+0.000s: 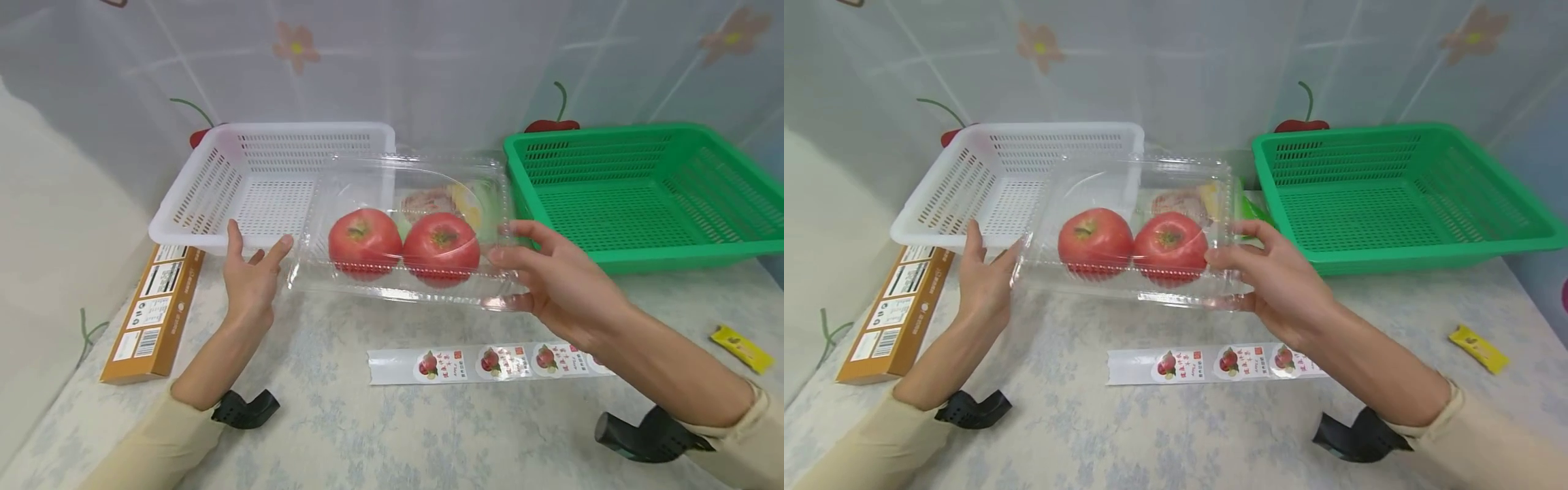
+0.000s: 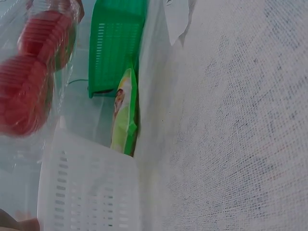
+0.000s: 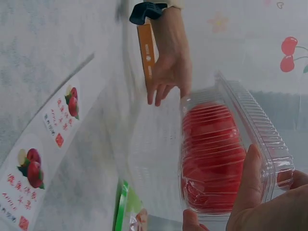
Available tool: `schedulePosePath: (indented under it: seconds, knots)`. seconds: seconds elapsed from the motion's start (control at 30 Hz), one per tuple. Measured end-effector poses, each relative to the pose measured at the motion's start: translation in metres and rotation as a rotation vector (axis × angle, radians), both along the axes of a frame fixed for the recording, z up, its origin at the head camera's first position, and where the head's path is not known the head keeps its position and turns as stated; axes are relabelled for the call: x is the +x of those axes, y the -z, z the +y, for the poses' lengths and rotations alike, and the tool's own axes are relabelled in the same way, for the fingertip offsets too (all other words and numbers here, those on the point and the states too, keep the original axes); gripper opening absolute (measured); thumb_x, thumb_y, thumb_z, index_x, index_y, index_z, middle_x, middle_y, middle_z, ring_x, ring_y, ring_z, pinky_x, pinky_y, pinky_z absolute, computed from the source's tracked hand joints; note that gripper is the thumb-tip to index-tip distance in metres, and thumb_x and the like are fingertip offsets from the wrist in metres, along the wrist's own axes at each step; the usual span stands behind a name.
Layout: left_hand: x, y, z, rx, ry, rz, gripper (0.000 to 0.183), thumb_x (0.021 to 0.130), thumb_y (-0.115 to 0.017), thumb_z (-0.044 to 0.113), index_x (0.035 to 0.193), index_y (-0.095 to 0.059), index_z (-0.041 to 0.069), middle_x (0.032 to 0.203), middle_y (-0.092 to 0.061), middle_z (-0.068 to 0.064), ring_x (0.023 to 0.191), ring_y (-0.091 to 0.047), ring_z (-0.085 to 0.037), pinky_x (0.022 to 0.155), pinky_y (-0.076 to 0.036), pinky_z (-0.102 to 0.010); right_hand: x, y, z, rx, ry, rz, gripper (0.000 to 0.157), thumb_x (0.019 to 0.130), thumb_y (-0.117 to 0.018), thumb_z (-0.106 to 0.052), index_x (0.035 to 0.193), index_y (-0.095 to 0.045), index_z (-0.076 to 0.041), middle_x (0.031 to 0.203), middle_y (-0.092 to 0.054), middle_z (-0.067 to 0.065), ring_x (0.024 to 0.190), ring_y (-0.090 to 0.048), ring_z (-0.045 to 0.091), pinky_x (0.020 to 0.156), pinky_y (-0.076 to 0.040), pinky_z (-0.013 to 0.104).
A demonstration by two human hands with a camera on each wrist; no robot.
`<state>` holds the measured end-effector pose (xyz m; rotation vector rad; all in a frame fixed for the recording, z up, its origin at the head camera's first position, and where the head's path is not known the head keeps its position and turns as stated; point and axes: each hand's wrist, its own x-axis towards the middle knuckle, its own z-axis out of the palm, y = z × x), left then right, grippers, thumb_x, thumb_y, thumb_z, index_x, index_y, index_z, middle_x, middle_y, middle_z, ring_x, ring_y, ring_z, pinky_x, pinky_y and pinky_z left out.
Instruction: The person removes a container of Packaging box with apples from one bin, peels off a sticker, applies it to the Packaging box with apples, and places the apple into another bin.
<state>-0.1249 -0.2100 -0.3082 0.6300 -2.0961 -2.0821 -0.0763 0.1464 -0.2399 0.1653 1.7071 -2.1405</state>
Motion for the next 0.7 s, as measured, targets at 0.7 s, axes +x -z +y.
schedulePosePath:
  seconds: [0.7]
  knots:
    - [-0.009,-0.006,-0.005,0.032,0.022,-0.012,0.099,0.091,-0.071,0.032,0.155,0.003,0.043,0.161,0.015,0.015,0.147,-0.019,-0.025,0.112,-0.033,-0.036,0.051,0.049,0.077,0.019,-0.085,0.017,0.045,0.103,-0.048,-0.009,0.143,-0.031,-0.015,0.129,-0.059,0.008,0.091,-0.067,0.026,0.063,-0.054,0.032]
